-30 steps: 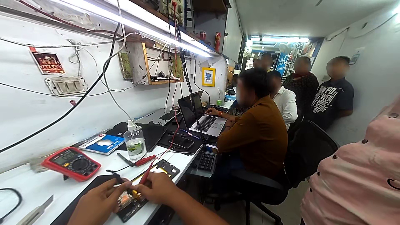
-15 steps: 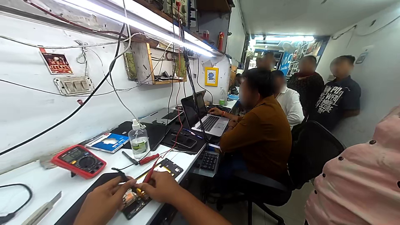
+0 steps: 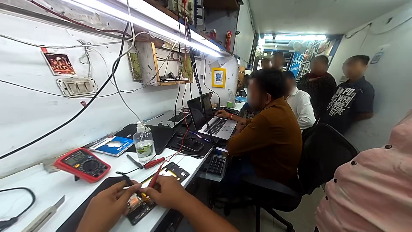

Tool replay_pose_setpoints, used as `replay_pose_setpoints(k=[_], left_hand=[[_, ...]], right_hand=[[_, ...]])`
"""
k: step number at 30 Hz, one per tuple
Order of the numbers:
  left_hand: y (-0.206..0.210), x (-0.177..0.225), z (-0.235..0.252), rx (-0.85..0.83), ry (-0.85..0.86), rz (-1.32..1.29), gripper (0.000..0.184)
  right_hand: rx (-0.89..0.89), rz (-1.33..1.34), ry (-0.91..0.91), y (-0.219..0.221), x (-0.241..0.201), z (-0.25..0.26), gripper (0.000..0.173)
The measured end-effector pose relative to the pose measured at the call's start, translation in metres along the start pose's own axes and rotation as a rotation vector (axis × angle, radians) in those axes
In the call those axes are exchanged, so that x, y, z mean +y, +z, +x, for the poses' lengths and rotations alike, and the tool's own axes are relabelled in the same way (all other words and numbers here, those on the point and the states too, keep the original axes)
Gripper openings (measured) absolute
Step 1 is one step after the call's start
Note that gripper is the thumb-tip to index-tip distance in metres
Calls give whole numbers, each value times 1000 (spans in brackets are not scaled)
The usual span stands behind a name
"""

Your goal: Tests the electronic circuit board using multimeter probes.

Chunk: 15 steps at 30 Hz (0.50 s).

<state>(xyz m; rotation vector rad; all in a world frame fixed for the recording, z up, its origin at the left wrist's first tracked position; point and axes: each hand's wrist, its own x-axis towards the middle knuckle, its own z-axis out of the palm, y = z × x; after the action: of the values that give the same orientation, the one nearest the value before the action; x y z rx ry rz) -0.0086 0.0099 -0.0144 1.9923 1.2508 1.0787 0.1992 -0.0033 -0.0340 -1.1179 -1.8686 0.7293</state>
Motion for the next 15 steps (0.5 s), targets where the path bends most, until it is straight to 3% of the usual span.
replay_pose_setpoints(k=[6, 10, 15], left_hand=[[2, 2, 3, 40, 44, 83, 27], [-3, 17, -4, 55, -20, 128, 18], [-5, 22, -2, 7, -64, 104, 21]], right_hand=[[12, -89, 32, -5, -8, -1, 36], [-17, -157, 50, -2, -6, 2, 34], [-14, -182, 86, -5, -11, 1, 31]])
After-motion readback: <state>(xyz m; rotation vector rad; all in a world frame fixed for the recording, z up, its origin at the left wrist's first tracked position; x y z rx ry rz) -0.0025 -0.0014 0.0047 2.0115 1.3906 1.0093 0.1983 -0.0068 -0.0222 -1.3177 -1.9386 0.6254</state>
